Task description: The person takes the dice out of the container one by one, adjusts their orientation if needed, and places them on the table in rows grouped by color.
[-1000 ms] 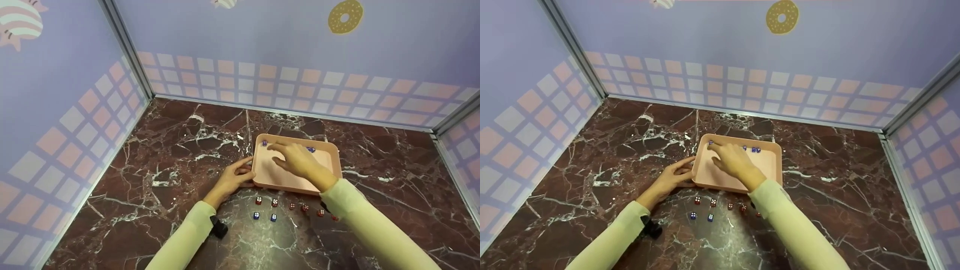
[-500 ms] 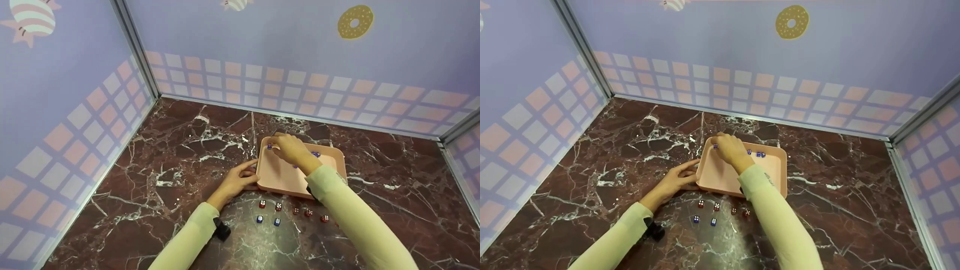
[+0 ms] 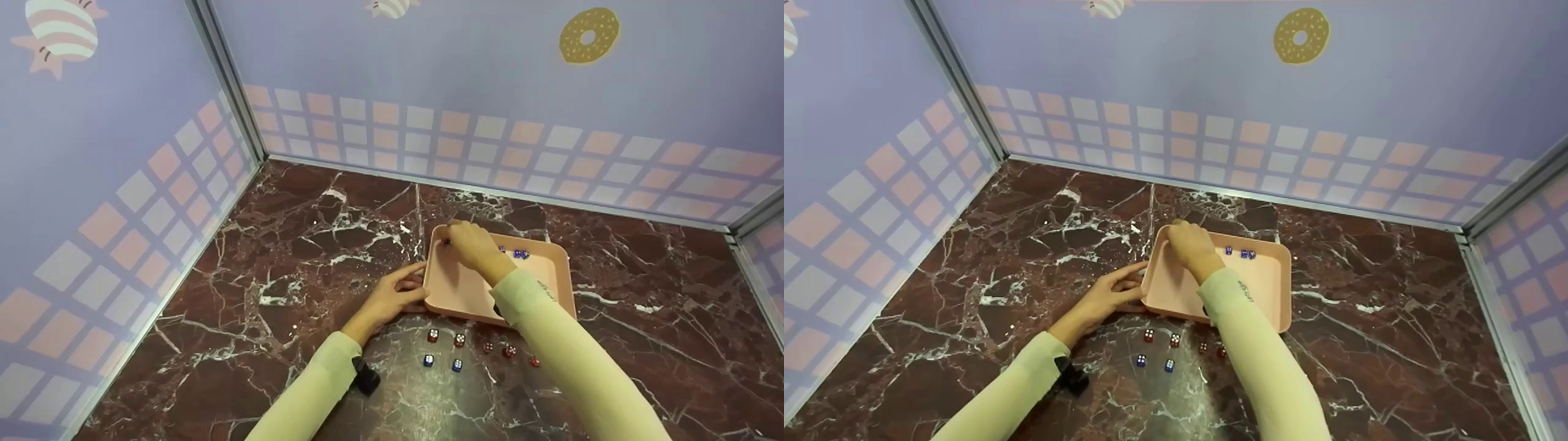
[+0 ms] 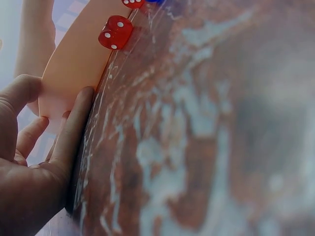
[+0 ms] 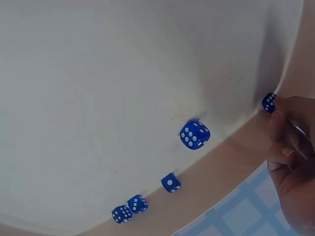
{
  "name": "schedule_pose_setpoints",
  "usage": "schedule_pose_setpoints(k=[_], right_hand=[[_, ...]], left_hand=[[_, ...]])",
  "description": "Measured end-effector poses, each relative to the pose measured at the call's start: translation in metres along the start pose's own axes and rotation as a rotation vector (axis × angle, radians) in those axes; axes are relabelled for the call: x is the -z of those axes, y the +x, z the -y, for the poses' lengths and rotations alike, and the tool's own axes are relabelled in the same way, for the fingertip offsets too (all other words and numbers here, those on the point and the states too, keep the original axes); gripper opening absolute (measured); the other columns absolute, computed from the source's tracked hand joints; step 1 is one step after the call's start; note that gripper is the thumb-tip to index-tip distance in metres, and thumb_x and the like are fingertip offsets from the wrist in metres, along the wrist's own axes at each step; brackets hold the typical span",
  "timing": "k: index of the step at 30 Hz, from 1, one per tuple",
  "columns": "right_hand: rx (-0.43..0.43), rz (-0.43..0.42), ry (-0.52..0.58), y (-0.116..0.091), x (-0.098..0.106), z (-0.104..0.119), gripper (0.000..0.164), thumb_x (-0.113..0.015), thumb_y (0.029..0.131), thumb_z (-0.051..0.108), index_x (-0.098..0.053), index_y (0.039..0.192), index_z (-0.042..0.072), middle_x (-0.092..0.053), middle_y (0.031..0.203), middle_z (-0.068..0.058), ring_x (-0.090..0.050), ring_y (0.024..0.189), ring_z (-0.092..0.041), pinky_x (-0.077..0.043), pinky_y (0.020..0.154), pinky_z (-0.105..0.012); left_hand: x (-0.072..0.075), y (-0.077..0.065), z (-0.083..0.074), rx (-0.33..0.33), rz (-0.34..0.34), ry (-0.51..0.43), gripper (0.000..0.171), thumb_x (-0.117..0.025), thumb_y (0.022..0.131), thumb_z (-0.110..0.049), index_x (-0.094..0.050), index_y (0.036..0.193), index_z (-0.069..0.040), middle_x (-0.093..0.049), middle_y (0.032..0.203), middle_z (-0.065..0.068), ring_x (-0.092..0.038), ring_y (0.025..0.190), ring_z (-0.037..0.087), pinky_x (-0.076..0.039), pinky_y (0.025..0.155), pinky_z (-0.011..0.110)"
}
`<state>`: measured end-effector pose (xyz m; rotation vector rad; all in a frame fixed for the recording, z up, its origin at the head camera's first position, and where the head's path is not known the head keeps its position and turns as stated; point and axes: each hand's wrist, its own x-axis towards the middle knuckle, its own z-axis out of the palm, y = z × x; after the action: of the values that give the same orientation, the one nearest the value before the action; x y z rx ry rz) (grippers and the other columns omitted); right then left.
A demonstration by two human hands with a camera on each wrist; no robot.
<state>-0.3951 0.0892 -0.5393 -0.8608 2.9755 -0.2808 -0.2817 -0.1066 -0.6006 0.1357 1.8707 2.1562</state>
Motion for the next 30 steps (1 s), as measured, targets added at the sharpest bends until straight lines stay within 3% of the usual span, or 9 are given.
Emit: schedule_pose_setpoints(k=[2,5,12,17,21,30], right_hand=[[-0.028,-0.003,0.003,-0.001,0.001,0.0,0.008,-0.07,0.098,0.005,-0.075,0.091,0.006,-0.071,0.099,-0.017,-0.071,0.093,-0.045,-0.064,0.082,-0.06],[-0.064,0.004,0.017,-0.003,0.004,-0.002,0.021,-0.07,0.1,0.012,-0.069,0.081,0.003,-0.07,0.091,-0.017,-0.07,0.086,-0.043,-0.063,0.077,-0.059],[-0.049,0.053,0.042,-0.012,0.009,-0.005,0.005,-0.079,0.089,0.001,-0.076,0.085,0.002,-0.075,0.088,-0.015,-0.071,0.084,-0.038,-0.065,0.077,-0.052],[0.004,0.08,0.017,-0.024,0.011,-0.003,0.007,-0.08,0.084,-0.001,-0.075,0.08,0.002,-0.072,0.081,-0.011,-0.067,0.078,-0.033,-0.063,0.07,-0.047],[0.059,0.043,0.057,-0.038,0.009,-0.004,0.009,-0.078,0.08,-0.005,-0.075,0.077,0.003,-0.071,0.077,-0.009,-0.064,0.071,-0.029,-0.062,0.065,-0.045],[0.116,-0.021,0.171,-0.068,0.019,-0.004,0.007,-0.081,0.088,0.002,-0.076,0.083,0.004,-0.076,0.084,-0.008,-0.069,0.076,-0.027,-0.063,0.07,-0.045]], left_hand=[[0.0,0.0,-0.001,0.006,-0.001,0.002,0.066,-0.072,0.095,0.002,-0.052,0.157,-0.006,-0.059,0.124,0.019,-0.066,0.104,0.02,-0.069,0.088,0.045],[0.0,0.001,-0.001,0.008,0.0,0.012,0.066,-0.072,0.095,0.001,-0.052,0.157,-0.007,-0.059,0.125,0.02,-0.067,0.104,0.021,-0.069,0.088,0.044],[0.0,0.001,-0.002,0.008,0.001,0.011,0.066,-0.072,0.095,0.002,-0.052,0.157,-0.007,-0.06,0.126,0.021,-0.067,0.105,0.021,-0.069,0.088,0.044],[0.0,0.0,-0.002,0.01,0.0,0.014,0.065,-0.072,0.096,0.001,-0.051,0.157,-0.006,-0.06,0.128,0.023,-0.068,0.105,0.021,-0.069,0.088,0.044],[-0.002,0.0,-0.002,0.0,0.005,0.016,0.065,-0.071,0.097,0.001,-0.05,0.158,-0.005,-0.06,0.127,0.022,-0.068,0.105,0.02,-0.069,0.088,0.043],[-0.001,-0.001,-0.002,-0.001,0.001,0.022,0.065,-0.07,0.096,0.001,-0.05,0.158,-0.004,-0.059,0.125,0.021,-0.067,0.103,0.02,-0.069,0.089,0.045]])
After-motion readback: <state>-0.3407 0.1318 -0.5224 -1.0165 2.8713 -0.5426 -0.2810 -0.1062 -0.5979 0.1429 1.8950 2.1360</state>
